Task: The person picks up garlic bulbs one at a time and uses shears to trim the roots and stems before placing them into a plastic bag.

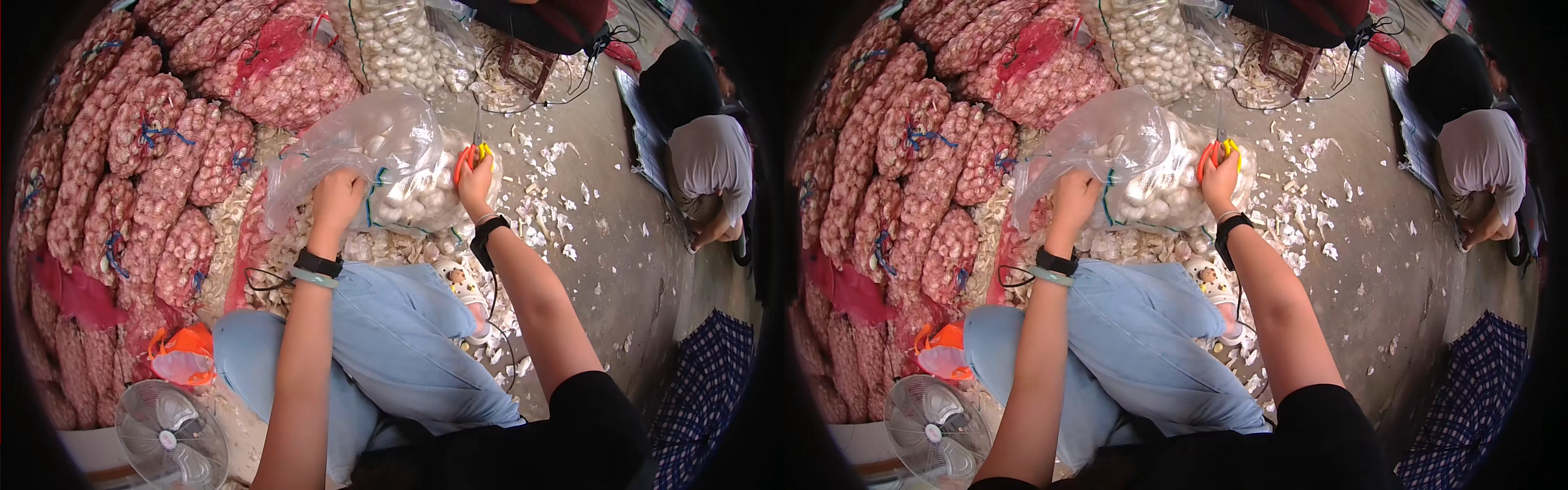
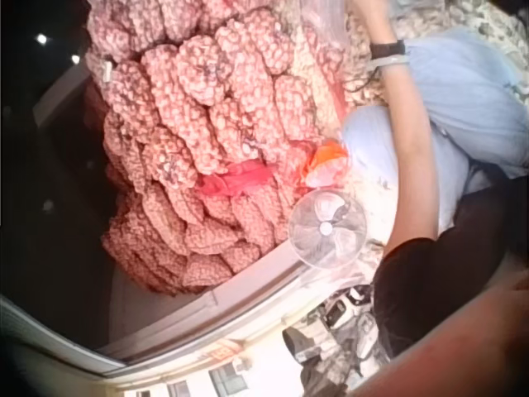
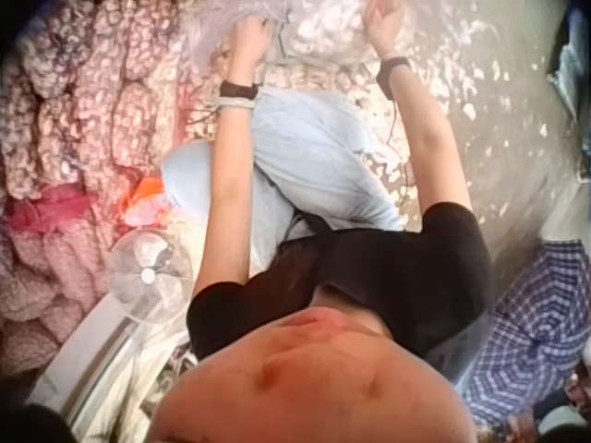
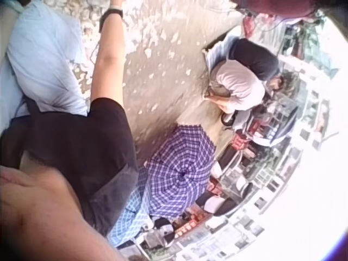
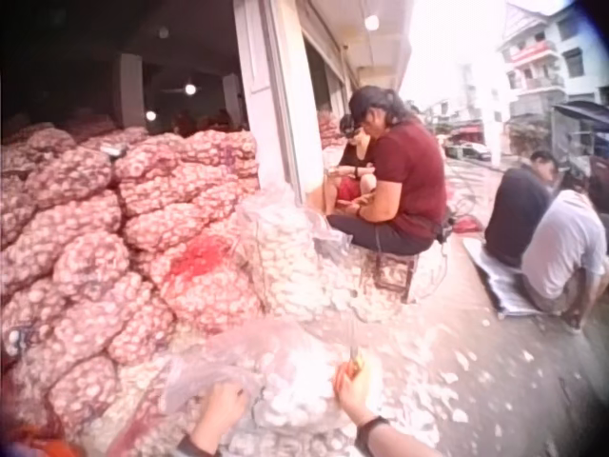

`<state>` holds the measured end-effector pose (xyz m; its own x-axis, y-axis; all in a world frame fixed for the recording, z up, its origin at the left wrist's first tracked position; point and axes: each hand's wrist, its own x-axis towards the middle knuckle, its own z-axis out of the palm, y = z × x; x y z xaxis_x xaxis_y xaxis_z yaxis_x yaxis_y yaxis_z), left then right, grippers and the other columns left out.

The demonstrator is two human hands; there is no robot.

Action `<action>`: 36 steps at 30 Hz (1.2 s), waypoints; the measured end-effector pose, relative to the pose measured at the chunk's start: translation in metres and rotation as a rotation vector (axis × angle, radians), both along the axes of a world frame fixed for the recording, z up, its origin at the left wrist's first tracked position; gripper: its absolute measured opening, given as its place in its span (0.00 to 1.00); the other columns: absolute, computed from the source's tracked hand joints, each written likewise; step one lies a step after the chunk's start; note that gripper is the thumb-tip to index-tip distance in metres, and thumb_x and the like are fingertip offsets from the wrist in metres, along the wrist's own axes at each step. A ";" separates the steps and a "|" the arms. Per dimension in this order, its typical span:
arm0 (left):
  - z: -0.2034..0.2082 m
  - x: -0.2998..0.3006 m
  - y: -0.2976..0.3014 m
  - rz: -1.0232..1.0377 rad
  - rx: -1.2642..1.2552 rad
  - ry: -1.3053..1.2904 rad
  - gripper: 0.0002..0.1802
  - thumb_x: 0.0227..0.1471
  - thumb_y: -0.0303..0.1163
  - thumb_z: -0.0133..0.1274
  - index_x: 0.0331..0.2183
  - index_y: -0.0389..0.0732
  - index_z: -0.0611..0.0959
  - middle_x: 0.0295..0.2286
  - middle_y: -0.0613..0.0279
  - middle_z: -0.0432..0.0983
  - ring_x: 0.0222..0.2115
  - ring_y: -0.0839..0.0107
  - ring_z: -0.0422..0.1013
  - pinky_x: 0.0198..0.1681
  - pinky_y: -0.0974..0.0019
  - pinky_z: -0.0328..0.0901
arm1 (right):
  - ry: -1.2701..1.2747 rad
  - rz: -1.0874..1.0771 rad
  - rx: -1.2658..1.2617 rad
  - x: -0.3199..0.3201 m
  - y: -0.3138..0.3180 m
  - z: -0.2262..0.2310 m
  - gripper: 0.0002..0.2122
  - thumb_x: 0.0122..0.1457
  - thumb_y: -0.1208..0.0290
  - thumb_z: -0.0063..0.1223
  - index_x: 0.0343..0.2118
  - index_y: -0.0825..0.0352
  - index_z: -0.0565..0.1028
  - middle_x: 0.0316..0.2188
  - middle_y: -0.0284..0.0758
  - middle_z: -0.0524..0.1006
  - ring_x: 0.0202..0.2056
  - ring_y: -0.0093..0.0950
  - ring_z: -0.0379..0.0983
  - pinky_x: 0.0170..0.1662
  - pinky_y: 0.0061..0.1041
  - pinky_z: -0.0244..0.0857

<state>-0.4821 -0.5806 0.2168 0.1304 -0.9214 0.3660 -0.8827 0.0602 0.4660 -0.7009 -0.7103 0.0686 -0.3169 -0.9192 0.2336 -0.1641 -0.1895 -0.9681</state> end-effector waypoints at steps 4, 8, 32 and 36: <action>0.003 -0.017 0.010 -0.109 0.084 -0.156 0.11 0.43 0.34 0.49 0.21 0.36 0.80 0.23 0.48 0.74 0.25 0.50 0.71 0.29 0.54 0.65 | -0.056 0.078 0.053 -0.007 0.034 0.011 0.19 0.53 0.67 0.57 0.40 0.73 0.65 0.36 0.39 0.73 0.38 0.27 0.71 0.41 0.24 0.64; -0.009 -0.025 0.012 -0.100 0.156 -0.246 0.11 0.44 0.35 0.48 0.21 0.39 0.80 0.24 0.50 0.75 0.26 0.51 0.72 0.29 0.53 0.66 | -0.202 0.189 -0.104 -0.013 0.039 0.046 0.16 0.55 0.67 0.56 0.39 0.73 0.66 0.37 0.39 0.73 0.39 0.25 0.70 0.42 0.23 0.64; 0.083 0.087 0.078 -0.072 0.441 0.162 0.16 0.46 0.38 0.56 0.29 0.33 0.81 0.24 0.59 0.78 0.23 0.72 0.71 0.28 0.66 0.64 | 1.711 0.621 -0.440 0.015 0.273 0.373 0.04 0.39 0.76 0.55 0.22 0.66 0.75 0.16 0.31 0.74 0.19 0.23 0.74 0.17 0.20 0.63; 0.081 0.116 0.090 0.018 0.359 0.382 0.16 0.45 0.40 0.57 0.27 0.36 0.82 0.18 0.59 0.75 0.20 0.75 0.68 0.25 0.67 0.63 | 1.653 0.548 -0.656 0.035 0.316 0.395 0.04 0.42 0.72 0.54 0.19 0.64 0.71 0.12 0.30 0.71 0.13 0.23 0.71 0.13 0.21 0.60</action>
<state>-0.3658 -0.4908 0.2982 0.2097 -0.9765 -0.0489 -0.6450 -0.1757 0.7437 -0.6655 -0.3947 0.4637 0.8373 -0.4743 0.2720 -0.5442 -0.7710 0.3308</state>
